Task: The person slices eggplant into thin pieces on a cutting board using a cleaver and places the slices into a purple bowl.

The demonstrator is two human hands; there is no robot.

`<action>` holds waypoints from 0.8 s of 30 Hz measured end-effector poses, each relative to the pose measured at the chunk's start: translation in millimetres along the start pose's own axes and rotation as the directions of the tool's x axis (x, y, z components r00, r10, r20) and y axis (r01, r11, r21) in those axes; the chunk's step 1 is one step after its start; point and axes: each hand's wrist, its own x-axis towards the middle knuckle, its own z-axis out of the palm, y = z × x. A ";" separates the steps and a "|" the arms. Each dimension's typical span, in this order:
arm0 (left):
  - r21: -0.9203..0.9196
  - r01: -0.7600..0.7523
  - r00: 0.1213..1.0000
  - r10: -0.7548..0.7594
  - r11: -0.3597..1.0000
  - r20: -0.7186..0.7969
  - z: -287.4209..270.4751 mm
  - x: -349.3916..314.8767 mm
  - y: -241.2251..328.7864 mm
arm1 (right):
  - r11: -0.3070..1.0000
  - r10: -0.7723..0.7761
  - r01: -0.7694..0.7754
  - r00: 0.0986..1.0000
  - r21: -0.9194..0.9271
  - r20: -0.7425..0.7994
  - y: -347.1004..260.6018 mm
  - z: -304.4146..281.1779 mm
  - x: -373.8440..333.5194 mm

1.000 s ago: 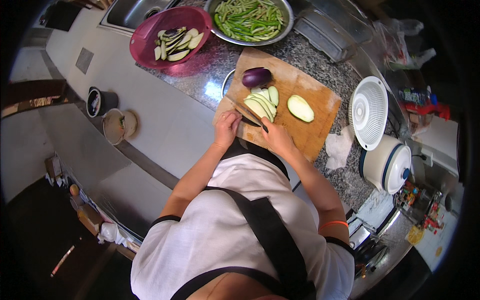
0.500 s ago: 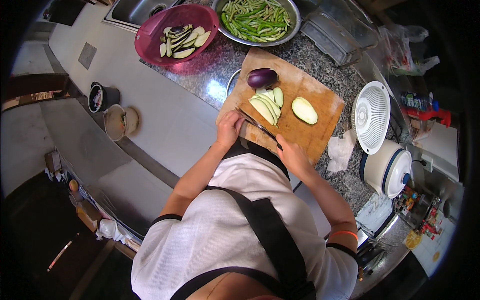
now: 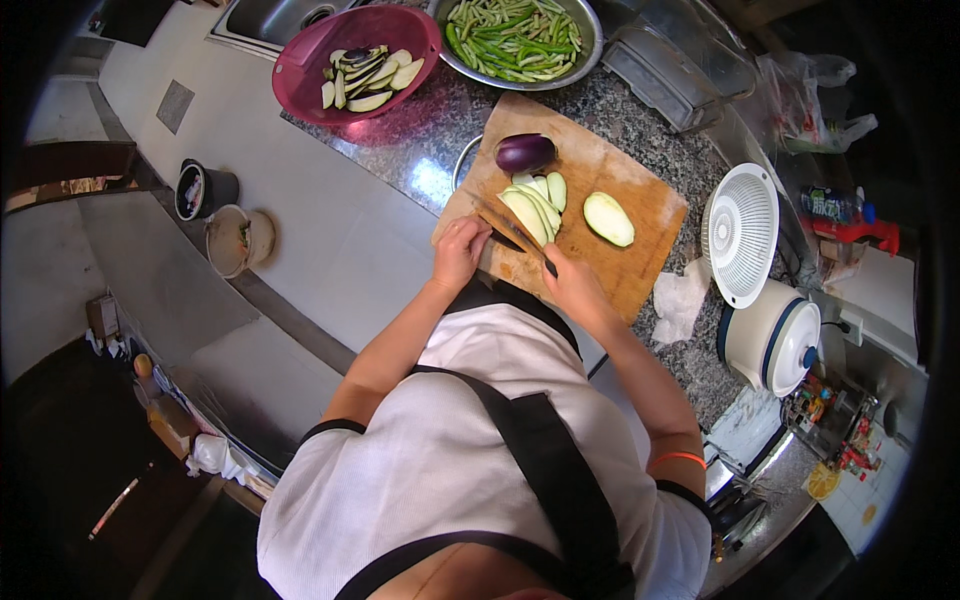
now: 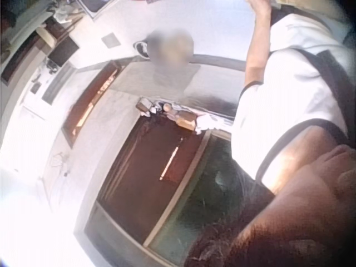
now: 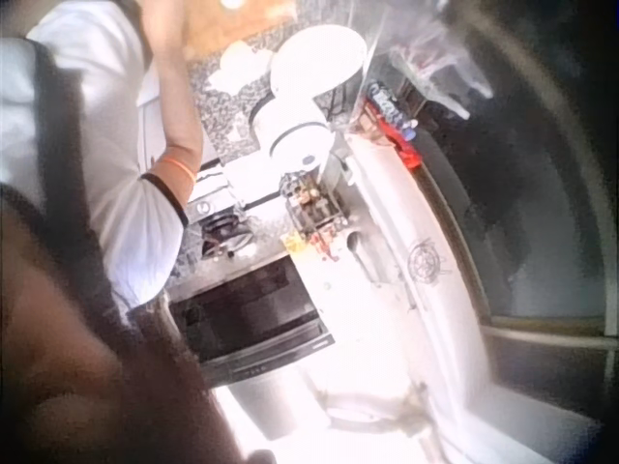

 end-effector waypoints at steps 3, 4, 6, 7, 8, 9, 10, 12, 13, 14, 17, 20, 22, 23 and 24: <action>-0.006 0.005 1.000 -0.005 1.000 -0.005 -0.3 0.5 1.0 | 0.999 -0.008 0.010 0.998 -0.034 0.058 -3.1 -7.9 -14.1; -0.014 0.009 1.000 -0.009 1.000 -0.006 -0.1 1.1 2.6 | 0.999 0.001 0.002 0.997 -0.040 0.076 -3.1 -9.3 -16.3; -0.017 0.013 1.000 -0.013 1.000 -0.007 -0.5 0.6 2.5 | 0.999 -0.010 0.012 0.998 -0.041 0.063 -1.2 -8.9 -18.0; -0.012 0.014 1.000 -0.014 1.000 -0.006 -0.3 0.2 1.6 | 0.999 -0.015 0.017 0.998 -0.041 0.055 -0.5 -8.5 -18.2; -0.007 0.013 1.000 -0.013 1.000 -0.003 -0.5 0.2 1.2 | 0.999 -0.025 0.026 0.998 -0.026 0.054 -0.1 -8.3 -17.2; -0.003 0.014 1.000 -0.014 1.000 -0.003 -0.5 -0.5 0.6 | 0.999 -0.034 0.035 0.998 -0.011 0.053 0.3 -8.3 -15.6; 0.001 0.015 1.000 -0.015 1.000 -0.002 -0.1 -1.6 -0.4 | 0.999 -0.043 0.043 0.998 0.004 0.051 0.4 -8.6 -13.9; 0.007 0.012 1.000 -0.012 1.000 -0.001 1.0 -2.8 -2.2 | 1.000 -0.014 0.015 0.996 -0.010 0.089 -3.7 -10.3 -9.2; 0.009 0.011 1.000 -0.011 1.000 0.000 1.3 -3.1 -3.1 | 1.000 0.002 0.000 0.994 -0.018 0.108 -6.3 -10.3 -6.2; 0.011 0.009 1.000 -0.009 1.000 0.001 1.2 -2.9 -3.4 | 1.000 -0.014 0.015 0.995 -0.014 0.096 -7.7 -7.6 -2.6; 0.009 -0.011 1.000 0.011 1.000 0.000 0.2 -2.9 -1.4 | 0.999 -0.043 0.045 0.997 -0.019 0.066 -11.3 6.6 12.1; 0.032 -0.026 1.000 0.027 0.999 -0.012 0.3 -2.7 -0.5 | 0.998 -0.055 0.056 0.998 -0.032 0.042 -15.3 14.6 30.1; 0.037 -0.017 1.000 0.017 0.999 -0.010 2.2 -3.3 -1.9 | 0.996 -0.086 0.087 0.996 -0.017 0.023 -14.2 15.2 38.2; 0.040 -0.012 1.000 0.013 0.999 -0.010 2.3 -2.3 -2.1 | 0.997 -0.071 0.072 0.997 -0.014 0.018 -14.8 13.3 37.2; 0.039 -0.007 1.000 0.007 0.999 -0.002 2.1 -1.8 -1.7 | 0.998 -0.056 0.057 0.998 -0.012 0.012 -16.3 9.1 34.7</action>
